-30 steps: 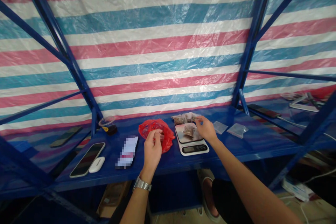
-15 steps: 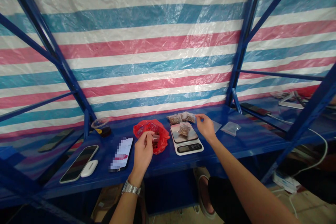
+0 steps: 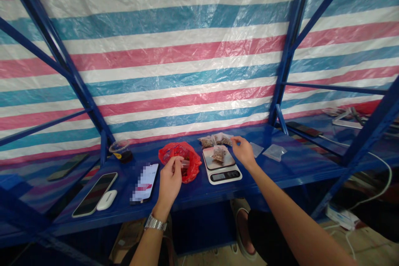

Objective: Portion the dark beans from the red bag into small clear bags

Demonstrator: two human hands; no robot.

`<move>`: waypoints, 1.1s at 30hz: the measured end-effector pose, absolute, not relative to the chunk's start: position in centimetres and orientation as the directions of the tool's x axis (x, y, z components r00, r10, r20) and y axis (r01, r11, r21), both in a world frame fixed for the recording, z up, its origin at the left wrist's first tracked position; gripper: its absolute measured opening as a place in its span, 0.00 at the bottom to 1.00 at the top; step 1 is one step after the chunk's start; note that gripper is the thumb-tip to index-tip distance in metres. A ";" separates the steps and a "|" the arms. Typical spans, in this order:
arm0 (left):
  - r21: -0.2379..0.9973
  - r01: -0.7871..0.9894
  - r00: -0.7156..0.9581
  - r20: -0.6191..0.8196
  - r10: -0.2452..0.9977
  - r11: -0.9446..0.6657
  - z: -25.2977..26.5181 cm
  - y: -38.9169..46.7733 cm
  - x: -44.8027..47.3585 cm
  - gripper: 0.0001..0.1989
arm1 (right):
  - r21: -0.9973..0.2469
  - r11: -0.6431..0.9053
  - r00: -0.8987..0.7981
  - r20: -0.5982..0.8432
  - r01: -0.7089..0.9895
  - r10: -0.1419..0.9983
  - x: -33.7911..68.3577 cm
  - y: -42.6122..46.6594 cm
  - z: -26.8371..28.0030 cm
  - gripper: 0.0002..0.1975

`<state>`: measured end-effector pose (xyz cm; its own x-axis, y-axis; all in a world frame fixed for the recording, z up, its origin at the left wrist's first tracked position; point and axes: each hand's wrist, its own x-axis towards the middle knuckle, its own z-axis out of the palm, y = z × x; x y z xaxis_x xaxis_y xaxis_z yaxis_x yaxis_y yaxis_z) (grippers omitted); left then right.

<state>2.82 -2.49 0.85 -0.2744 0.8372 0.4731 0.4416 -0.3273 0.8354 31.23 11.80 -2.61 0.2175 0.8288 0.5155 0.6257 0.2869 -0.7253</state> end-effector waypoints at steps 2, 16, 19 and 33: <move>0.836 0.444 -0.274 0.470 0.839 -0.323 0.9 -2.5 2.8 0.16 | -0.699 0.293 0.185 0.522 0.652 0.832 31.3 11.9 -2.7 0.15; 0.810 0.500 -0.243 0.472 0.848 -0.307 0.4 -2.6 3.3 0.15 | -0.538 0.365 -0.032 0.530 0.760 0.848 29.8 12.1 -3.9 0.11; 0.818 0.477 -0.250 0.478 0.842 -0.322 0.5 -2.5 3.6 0.15 | -0.693 0.489 -0.064 0.542 0.530 0.838 29.4 12.0 -2.7 0.10; 0.964 -0.142 -0.415 0.149 0.898 -0.225 -1.2 -1.7 8.4 0.29 | -0.830 0.557 -0.211 0.539 0.033 0.816 18.7 7.0 2.1 0.16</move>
<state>8.42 -1.73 -1.23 -0.4151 0.8975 0.1489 -0.1416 -0.2254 0.9639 18.68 6.99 2.14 -0.2108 0.8155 0.5389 0.0332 0.5570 -0.8299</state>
